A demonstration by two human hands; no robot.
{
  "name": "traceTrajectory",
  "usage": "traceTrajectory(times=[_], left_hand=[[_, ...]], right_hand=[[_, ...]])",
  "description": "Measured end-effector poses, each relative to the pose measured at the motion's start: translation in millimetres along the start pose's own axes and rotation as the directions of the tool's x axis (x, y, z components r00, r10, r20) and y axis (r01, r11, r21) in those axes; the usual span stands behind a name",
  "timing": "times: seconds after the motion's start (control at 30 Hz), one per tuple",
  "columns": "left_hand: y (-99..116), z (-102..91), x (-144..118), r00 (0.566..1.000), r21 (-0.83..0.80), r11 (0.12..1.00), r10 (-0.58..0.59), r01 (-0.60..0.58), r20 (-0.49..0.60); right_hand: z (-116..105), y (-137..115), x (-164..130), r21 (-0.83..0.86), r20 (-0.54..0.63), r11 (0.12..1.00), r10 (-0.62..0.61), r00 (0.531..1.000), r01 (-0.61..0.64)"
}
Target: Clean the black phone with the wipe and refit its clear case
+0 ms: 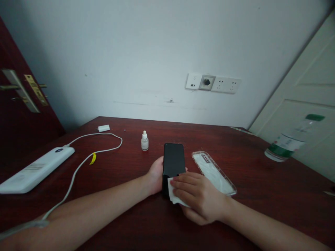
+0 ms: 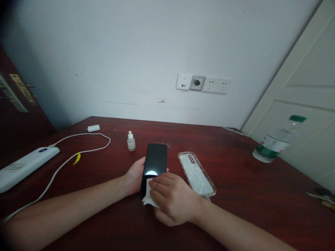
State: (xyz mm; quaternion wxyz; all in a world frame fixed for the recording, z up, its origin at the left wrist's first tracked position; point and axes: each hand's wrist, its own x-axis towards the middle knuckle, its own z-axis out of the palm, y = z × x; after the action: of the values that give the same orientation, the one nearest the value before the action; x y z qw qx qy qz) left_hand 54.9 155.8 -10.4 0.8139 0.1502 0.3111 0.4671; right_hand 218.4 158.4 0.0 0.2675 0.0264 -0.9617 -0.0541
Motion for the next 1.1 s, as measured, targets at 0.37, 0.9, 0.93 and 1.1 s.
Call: traceTrajectory(times=[0.37,0.9,0.93,1.1], left_hand=[[0.6,4.7,-2.9,1.0,0.013,1.0,0.01,-0.01,-0.02],[-0.6,-1.7,2.0,0.998,0.003,1.0,-0.002,0.002,-0.06],[-0.4,-1.8,1.7,0.999,0.0,1.0,-0.008,0.008,-0.046],[0.2,1.8,-1.7,1.0,-0.021,1.0,-0.012,0.012,0.004]], right_hand=[[4.9,-1.6,-2.9,0.046,0.043,0.996,-0.08,0.996,0.078],[-0.6,3.4,-2.2,-0.041,0.1,0.999,-0.001,0.995,0.005],[-0.8,4.2,-2.3,-0.049,0.072,0.999,0.016,0.997,-0.012],[2.7,3.8,-3.6,0.037,0.009,0.995,-0.092,0.996,0.091]])
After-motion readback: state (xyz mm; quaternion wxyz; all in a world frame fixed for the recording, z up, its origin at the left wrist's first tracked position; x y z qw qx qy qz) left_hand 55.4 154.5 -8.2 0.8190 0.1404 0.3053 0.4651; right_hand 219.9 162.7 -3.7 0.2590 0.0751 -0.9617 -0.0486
